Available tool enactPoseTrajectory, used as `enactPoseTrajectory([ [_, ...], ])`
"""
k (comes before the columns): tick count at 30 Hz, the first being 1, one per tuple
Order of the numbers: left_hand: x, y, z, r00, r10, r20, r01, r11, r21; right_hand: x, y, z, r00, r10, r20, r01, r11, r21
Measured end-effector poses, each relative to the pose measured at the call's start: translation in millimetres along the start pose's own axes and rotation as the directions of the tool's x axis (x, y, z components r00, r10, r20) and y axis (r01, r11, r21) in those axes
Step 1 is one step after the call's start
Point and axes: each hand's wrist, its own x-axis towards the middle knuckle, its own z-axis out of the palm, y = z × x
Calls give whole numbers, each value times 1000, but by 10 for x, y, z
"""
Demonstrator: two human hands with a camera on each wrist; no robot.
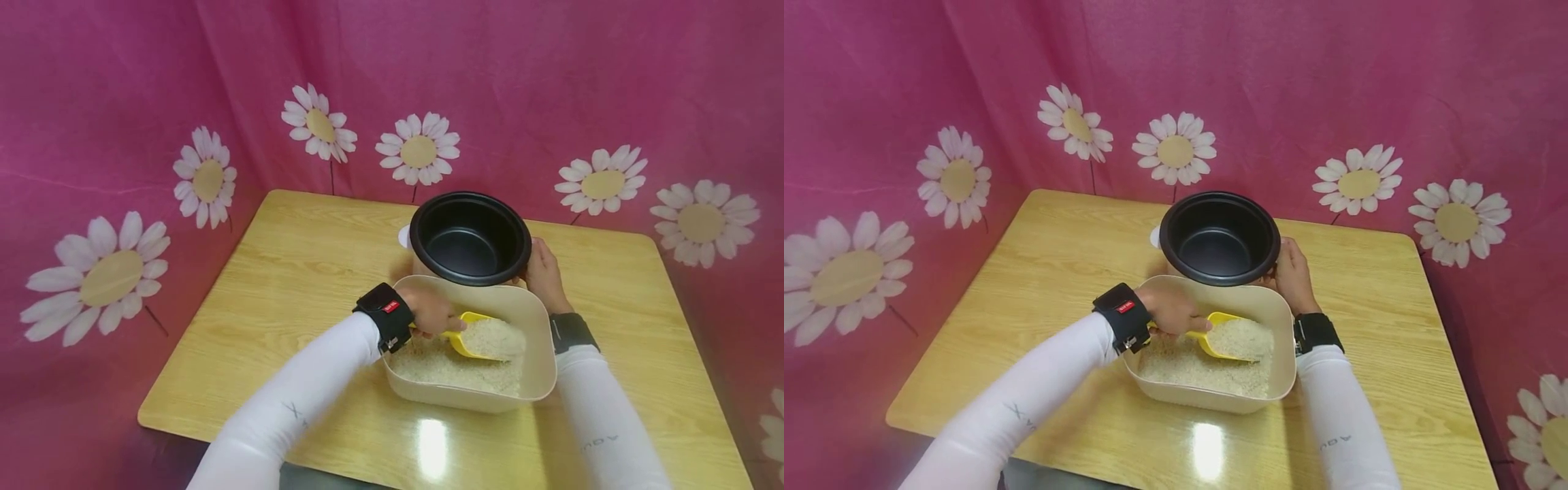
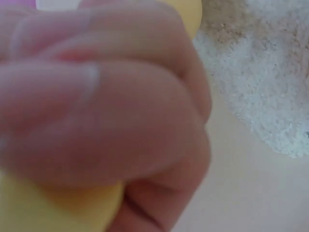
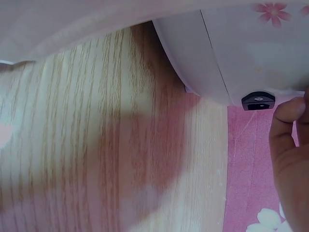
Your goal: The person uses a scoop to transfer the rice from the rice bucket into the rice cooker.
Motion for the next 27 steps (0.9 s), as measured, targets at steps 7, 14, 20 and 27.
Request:
enactPoseTrajectory([
  [7,-156,47,-94,999,-40,-13,39,993,-109,0,-5,12,1000,-20,-13,20,1000,-4],
  [14,-508,101,-140,998,-28,-55,10,952,-307,7,-4,-3,1000,-11,-11,11,1000,-18],
  [20,-647,61,-155,998,-8,-56,-14,921,-390,-7,-16,-6,1000,9,-5,-9,999,-41],
  [27,-757,-55,-157,999,37,-34,-48,898,-438,-18,-27,-18,1000,-6,-17,4,998,-70],
])
